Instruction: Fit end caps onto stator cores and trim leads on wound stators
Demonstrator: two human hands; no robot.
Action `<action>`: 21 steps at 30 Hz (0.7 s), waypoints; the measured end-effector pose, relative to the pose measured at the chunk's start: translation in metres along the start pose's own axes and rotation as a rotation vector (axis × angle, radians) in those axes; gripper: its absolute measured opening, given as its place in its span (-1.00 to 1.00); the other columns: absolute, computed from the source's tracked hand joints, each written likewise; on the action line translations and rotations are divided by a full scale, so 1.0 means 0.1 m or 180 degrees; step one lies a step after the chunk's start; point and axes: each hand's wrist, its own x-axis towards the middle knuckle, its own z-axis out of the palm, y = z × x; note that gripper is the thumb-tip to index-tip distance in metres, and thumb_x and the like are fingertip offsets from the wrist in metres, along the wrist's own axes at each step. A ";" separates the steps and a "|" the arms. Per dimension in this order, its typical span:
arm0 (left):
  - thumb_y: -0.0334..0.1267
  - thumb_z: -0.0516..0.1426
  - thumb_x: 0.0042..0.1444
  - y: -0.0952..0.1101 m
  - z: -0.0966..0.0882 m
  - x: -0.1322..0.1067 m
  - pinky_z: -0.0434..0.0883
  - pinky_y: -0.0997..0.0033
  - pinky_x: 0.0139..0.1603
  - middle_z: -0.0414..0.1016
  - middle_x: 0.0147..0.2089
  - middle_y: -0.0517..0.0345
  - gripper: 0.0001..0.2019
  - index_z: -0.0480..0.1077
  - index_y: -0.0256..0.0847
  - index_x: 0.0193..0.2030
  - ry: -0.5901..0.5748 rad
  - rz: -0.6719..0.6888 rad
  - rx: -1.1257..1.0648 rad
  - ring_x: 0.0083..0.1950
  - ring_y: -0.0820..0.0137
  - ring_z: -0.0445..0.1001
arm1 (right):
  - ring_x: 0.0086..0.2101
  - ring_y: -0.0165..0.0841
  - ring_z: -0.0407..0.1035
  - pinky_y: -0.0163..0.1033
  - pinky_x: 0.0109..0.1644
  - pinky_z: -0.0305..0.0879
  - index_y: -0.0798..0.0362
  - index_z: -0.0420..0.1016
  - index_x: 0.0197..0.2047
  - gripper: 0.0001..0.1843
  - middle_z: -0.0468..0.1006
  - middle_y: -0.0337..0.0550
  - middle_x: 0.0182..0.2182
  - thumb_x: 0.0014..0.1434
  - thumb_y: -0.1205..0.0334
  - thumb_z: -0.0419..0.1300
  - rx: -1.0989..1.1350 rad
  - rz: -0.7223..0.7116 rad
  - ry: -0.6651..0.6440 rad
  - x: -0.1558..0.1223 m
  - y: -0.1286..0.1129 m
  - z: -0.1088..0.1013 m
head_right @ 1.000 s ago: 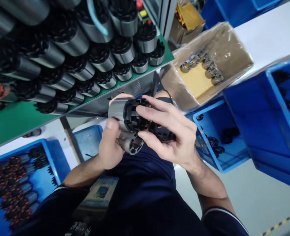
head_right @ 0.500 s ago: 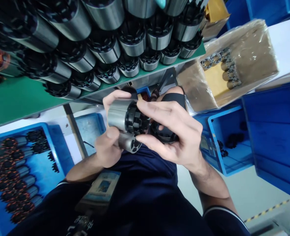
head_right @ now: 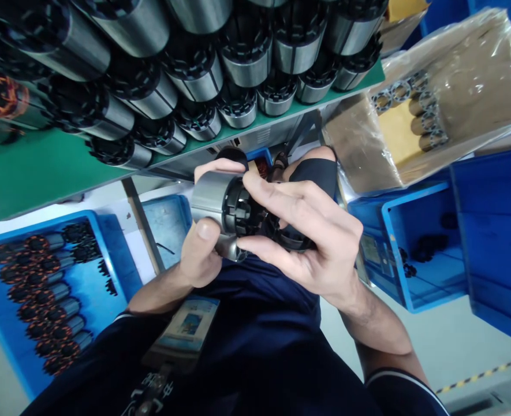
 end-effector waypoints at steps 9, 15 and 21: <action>0.37 0.33 0.52 0.01 -0.03 0.02 0.66 -0.16 0.41 0.67 0.39 0.06 -0.37 0.51 0.15 0.54 -0.0039 0.0512 0.0330 0.35 -0.08 0.71 | 0.24 -0.03 0.80 0.12 0.41 0.83 -0.61 0.52 0.70 -0.20 0.82 -0.32 0.38 0.51 -0.02 0.59 0.0205 -0.0075 -0.0063 0.01 0.03 0.00; 0.34 0.39 0.50 -0.11 0.06 0.08 0.68 0.00 0.34 0.69 0.27 0.01 -0.42 0.61 0.06 0.43 0.0155 0.0497 -0.0013 0.23 0.01 0.73 | 0.15 -0.10 0.82 0.03 0.32 0.84 -0.30 0.58 0.69 -0.23 0.83 -0.20 0.35 0.53 -0.09 0.58 0.0211 -0.0271 -0.0100 0.04 0.14 0.03; 0.33 0.16 0.65 0.02 0.32 0.18 0.77 0.01 0.28 0.80 0.08 -0.11 -0.46 0.70 -0.12 0.09 0.0621 -0.0311 -0.1089 0.27 -0.03 0.79 | -0.29 -0.17 0.72 -0.03 -0.18 0.64 -0.17 0.96 0.06 -0.51 0.81 -0.18 -0.28 0.67 -0.32 0.33 0.0448 0.0145 0.1071 0.01 0.18 0.07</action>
